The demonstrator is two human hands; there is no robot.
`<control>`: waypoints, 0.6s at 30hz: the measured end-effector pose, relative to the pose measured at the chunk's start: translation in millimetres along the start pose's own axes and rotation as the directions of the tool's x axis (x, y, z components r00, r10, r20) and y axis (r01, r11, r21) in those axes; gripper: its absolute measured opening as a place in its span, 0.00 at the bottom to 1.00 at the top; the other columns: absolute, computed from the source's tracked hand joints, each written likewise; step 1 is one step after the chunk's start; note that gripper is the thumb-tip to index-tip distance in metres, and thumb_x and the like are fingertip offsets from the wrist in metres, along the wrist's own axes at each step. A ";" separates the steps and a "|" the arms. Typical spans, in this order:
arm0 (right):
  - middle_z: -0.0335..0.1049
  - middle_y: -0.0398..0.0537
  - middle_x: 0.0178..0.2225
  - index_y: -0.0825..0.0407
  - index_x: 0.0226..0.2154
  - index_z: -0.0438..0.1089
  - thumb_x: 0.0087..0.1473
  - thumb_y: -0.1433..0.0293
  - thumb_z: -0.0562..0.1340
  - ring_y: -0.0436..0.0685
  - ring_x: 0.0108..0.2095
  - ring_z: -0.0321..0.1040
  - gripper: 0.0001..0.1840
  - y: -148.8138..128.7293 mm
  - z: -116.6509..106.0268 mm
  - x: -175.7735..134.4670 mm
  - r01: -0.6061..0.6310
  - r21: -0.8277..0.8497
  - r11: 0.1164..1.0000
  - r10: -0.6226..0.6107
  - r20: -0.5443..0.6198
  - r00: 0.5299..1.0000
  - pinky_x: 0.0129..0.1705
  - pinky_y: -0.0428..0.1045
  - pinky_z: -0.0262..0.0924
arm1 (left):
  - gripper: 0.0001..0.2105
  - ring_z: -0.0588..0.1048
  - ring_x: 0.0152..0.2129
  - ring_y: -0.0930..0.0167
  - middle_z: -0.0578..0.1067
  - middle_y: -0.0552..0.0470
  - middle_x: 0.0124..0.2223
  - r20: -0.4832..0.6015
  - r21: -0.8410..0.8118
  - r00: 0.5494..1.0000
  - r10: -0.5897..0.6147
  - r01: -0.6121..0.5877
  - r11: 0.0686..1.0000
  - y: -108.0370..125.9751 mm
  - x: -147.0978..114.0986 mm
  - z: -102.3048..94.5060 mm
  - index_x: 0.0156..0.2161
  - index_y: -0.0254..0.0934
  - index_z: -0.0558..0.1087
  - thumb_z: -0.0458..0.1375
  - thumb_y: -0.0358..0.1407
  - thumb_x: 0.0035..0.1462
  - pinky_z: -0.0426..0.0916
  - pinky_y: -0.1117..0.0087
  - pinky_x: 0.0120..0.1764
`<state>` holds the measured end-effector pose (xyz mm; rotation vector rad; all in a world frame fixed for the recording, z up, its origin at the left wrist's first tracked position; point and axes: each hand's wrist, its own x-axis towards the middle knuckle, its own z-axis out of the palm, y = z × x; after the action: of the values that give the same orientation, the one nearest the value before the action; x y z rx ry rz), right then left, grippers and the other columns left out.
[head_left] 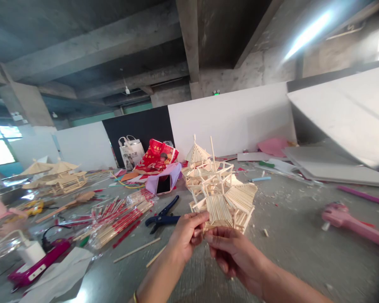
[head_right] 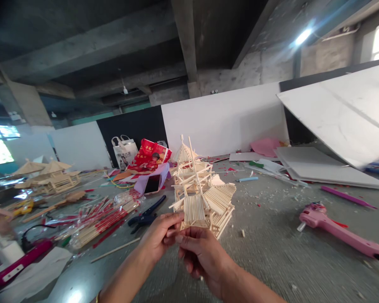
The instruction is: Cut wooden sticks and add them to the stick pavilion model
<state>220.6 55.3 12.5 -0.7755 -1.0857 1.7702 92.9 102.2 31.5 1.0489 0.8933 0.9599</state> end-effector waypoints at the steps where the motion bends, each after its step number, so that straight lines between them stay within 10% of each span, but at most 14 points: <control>1: 0.60 0.37 0.16 0.55 0.26 0.65 0.45 0.62 0.61 0.41 0.10 0.49 0.12 -0.3 0.2 -0.1 -0.006 -0.006 1.000 0.006 -0.004 1.000 0.09 0.39 0.40 | 0.14 0.50 0.08 0.85 0.55 0.64 0.11 0.002 0.000 1.000 0.001 -0.001 1.000 -0.1 0.1 0.0 0.18 0.34 0.61 0.60 0.39 0.44 0.39 0.80 0.13; 18: 0.61 0.38 0.18 0.53 0.28 0.64 0.47 0.62 0.59 0.42 0.11 0.51 0.11 0.2 2.8 2.6 -0.021 -0.086 0.996 0.024 0.034 0.999 0.09 0.40 0.40 | 0.15 0.49 0.08 0.85 0.54 0.64 0.12 0.001 -0.015 1.000 0.013 -0.013 1.000 0.5 -0.3 1.4 0.17 0.34 0.61 0.62 0.40 0.40 0.38 0.78 0.13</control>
<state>217.1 56.6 13.4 -0.8136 -1.1867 1.7717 94.0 101.6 32.4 1.0434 0.8786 0.9755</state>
